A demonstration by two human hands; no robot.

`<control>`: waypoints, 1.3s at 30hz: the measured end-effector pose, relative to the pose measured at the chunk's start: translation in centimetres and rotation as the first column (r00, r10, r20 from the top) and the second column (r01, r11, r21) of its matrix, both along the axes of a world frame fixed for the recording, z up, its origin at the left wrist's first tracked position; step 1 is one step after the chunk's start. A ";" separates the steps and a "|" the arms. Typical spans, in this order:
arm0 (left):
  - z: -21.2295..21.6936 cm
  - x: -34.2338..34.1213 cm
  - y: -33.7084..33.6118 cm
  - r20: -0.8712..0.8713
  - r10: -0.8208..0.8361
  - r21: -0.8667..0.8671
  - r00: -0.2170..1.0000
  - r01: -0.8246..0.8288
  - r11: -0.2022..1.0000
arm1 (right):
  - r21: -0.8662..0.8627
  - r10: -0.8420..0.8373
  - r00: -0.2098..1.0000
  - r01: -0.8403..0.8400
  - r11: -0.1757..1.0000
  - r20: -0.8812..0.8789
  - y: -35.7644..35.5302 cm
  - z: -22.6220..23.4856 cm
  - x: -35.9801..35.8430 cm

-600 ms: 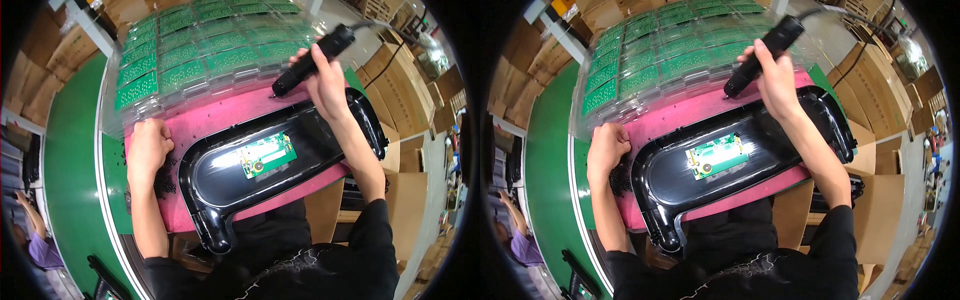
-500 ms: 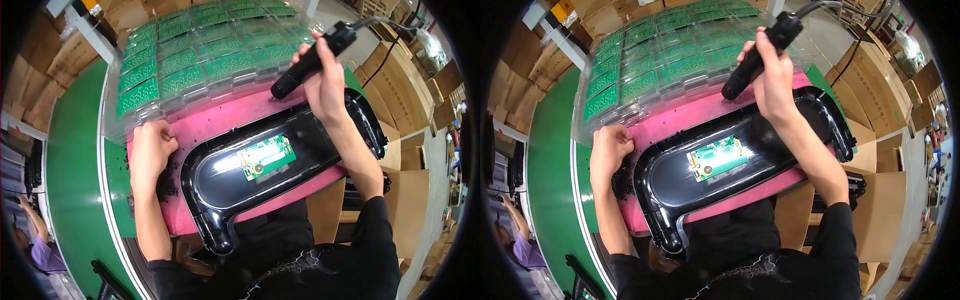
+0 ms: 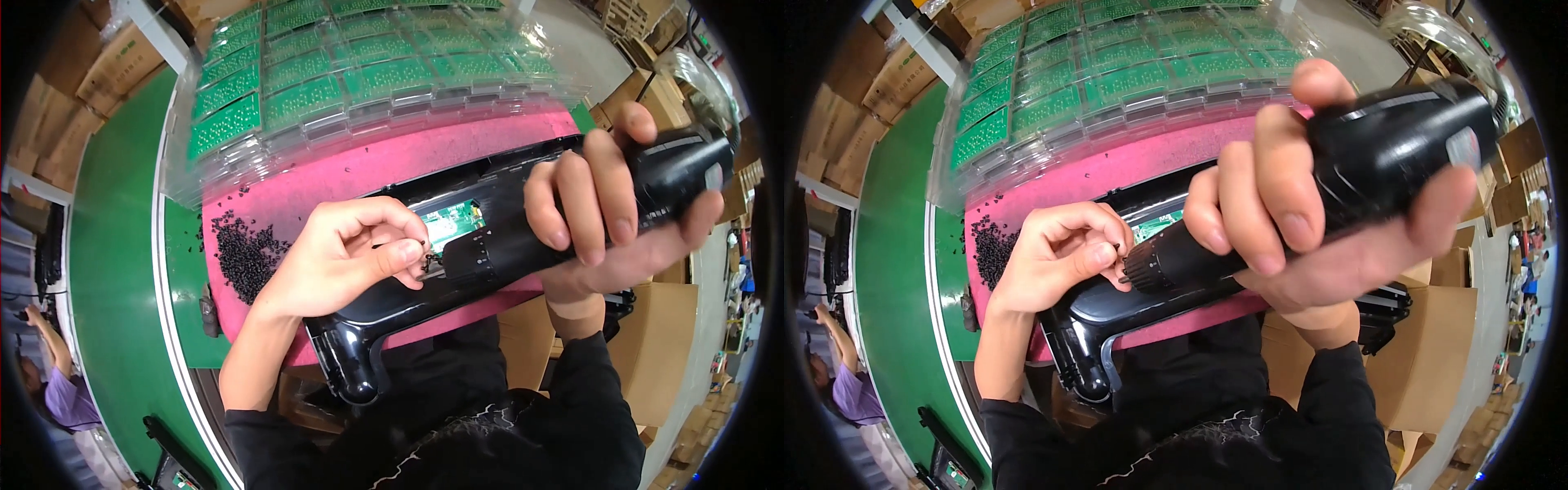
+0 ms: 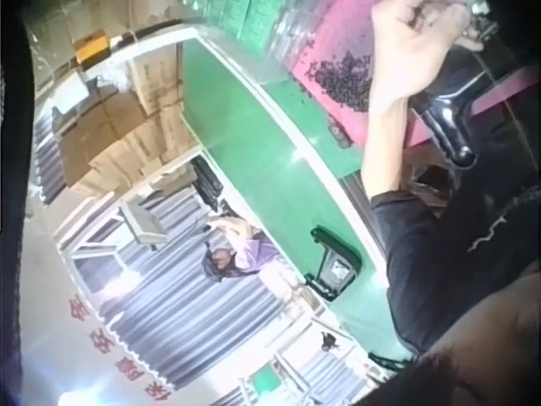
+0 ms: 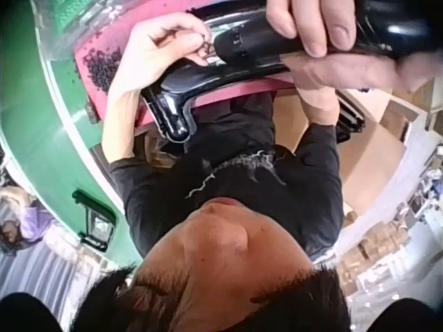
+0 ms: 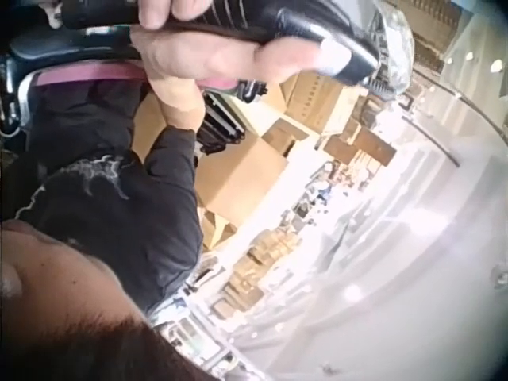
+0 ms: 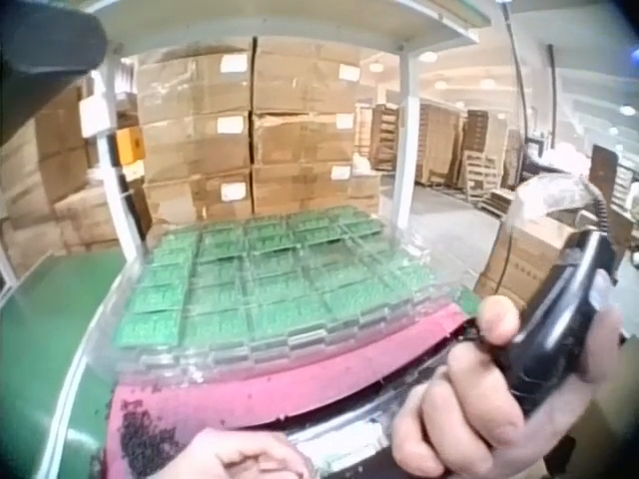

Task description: The recorder is assembling electronic circuit boards into black plastic housings using an electric screwdriver and placing the finished parts into a cardboard box.

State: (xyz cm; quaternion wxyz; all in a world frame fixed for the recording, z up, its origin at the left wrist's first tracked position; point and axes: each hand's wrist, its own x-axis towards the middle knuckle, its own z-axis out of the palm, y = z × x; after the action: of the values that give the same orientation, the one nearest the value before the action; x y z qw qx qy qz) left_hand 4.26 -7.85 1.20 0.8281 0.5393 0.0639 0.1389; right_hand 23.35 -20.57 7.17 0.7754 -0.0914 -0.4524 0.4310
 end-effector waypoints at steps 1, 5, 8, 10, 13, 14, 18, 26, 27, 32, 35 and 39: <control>0.2 0.0 -0.2 0.003 -0.002 -0.004 1.000 0.002 1.000 | 0.019 0.001 0.999 -0.002 1.000 0.043 -0.3 0.0 0.3; 0.4 -0.2 -0.3 -0.101 0.121 0.475 0.987 -0.059 0.878 | 0.046 -0.162 0.980 0.158 0.986 0.111 -1.4 0.7 0.0; 0.3 -0.1 -0.4 -0.026 0.068 0.670 0.997 -0.033 0.741 | 0.060 -0.189 0.969 0.182 0.981 0.161 -1.6 0.6 0.0; 0.7 -0.1 -0.6 -0.012 0.110 0.709 0.994 -0.069 0.702 | 0.086 -0.188 0.964 0.175 0.981 0.186 -1.3 0.3 -0.2; 0.6 0.2 -0.9 0.031 0.146 0.751 0.989 -0.120 0.649 | 0.008 -0.215 0.964 0.217 0.976 0.156 -1.7 0.2 -0.7; 0.4 0.3 -1.0 0.069 0.164 0.773 0.984 -0.156 0.615 | 0.008 -0.220 0.963 0.221 0.975 0.155 -1.7 0.2 -0.7; -0.1 0.4 -1.3 0.107 0.181 0.818 0.978 -0.190 0.543 | -0.043 -0.207 0.964 0.217 0.975 0.166 -1.5 -0.2 -0.8; 0.0 0.8 -1.1 0.077 0.094 0.767 0.993 -0.119 0.631 | -0.050 -0.010 0.985 0.018 0.999 0.171 -1.1 -0.8 0.0; 0.0 0.7 -1.0 0.075 0.084 0.766 0.994 -0.111 0.633 | -0.040 0.028 0.980 -0.020 0.999 0.196 -1.0 -0.9 0.2; 0.3 0.7 -0.8 0.063 -0.005 0.856 0.998 -0.051 0.514 | 0.030 0.096 0.960 -0.107 0.994 0.262 -0.3 -1.5 0.8; 0.3 0.9 -0.8 0.159 0.071 0.953 0.985 -0.172 0.251 | 0.059 0.064 0.959 -0.084 0.995 0.277 -0.5 -1.4 1.1; 0.0 0.5 -0.2 0.301 0.333 0.910 0.894 -0.374 0.181 | -0.031 -0.093 0.872 0.123 0.992 0.480 -1.1 -1.1 2.0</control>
State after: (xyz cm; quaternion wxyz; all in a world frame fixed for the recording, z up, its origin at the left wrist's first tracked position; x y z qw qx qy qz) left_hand 4.74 -8.07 1.17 0.2834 0.8918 0.0759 0.3443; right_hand 25.34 -21.62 6.08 0.6596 -0.2434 -0.6104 0.3648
